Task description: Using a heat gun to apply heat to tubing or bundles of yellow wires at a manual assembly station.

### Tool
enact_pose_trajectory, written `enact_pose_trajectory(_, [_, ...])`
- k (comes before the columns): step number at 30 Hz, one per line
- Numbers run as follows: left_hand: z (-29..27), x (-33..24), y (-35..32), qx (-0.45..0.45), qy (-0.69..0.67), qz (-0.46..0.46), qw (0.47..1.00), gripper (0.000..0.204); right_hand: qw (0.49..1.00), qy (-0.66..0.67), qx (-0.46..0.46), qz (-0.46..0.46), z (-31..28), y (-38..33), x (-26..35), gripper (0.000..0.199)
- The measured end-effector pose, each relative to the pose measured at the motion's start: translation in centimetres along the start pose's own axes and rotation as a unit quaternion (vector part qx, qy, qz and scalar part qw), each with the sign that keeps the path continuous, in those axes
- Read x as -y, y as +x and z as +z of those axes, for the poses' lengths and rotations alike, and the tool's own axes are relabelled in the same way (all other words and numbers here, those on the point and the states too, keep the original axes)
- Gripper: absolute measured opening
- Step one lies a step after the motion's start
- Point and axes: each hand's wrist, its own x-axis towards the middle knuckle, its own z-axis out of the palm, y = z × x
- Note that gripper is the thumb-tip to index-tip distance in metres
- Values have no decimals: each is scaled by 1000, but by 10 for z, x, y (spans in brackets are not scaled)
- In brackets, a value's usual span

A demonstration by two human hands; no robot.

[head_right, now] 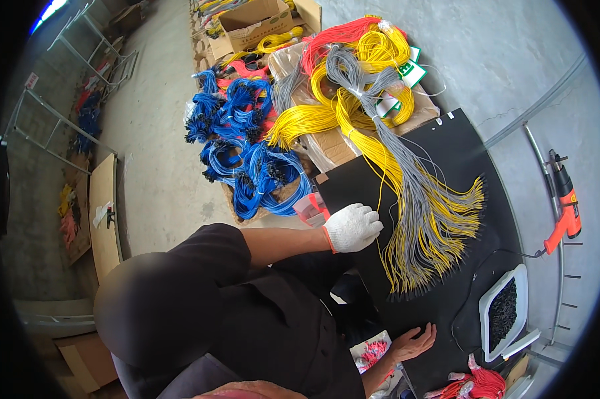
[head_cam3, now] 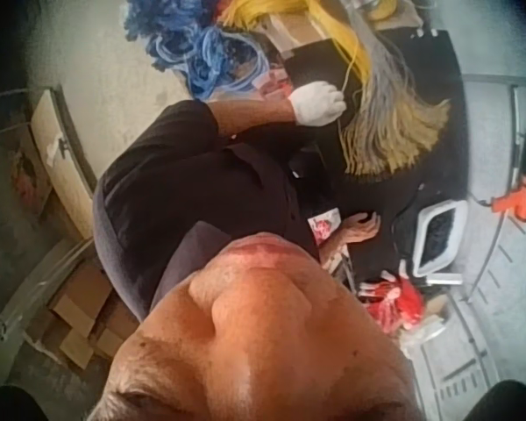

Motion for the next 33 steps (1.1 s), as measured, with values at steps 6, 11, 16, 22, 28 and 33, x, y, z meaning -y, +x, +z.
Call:
enact_pose_trajectory(6, [0,-1,0,-1,0,1,1000,15,1000,-7,8,12,-3,-1,3,33])
enact_pose_trajectory(11, [1,2,-1,4,2,1,1000,16,1000,-1,1,6,-1,0,3,33])
enact_pose_trajectory(16, [-3,0,4,-4,9,0,1000,17,1000,13,-6,4,2,-1,0,32])
enact_pose_trajectory(22, [4,-2,-1,-6,16,1,1000,15,1000,14,-2,13,-1,-3,-1,32])
enact_pose_trajectory(28, [-1,-2,1,2,10,-2,1000,14,1000,19,0,14,1,-3,-1,32])
enact_pose_trajectory(33, [-1,-2,2,2,9,1,1000,13,1000,15,-10,9,4,-4,-3,31])
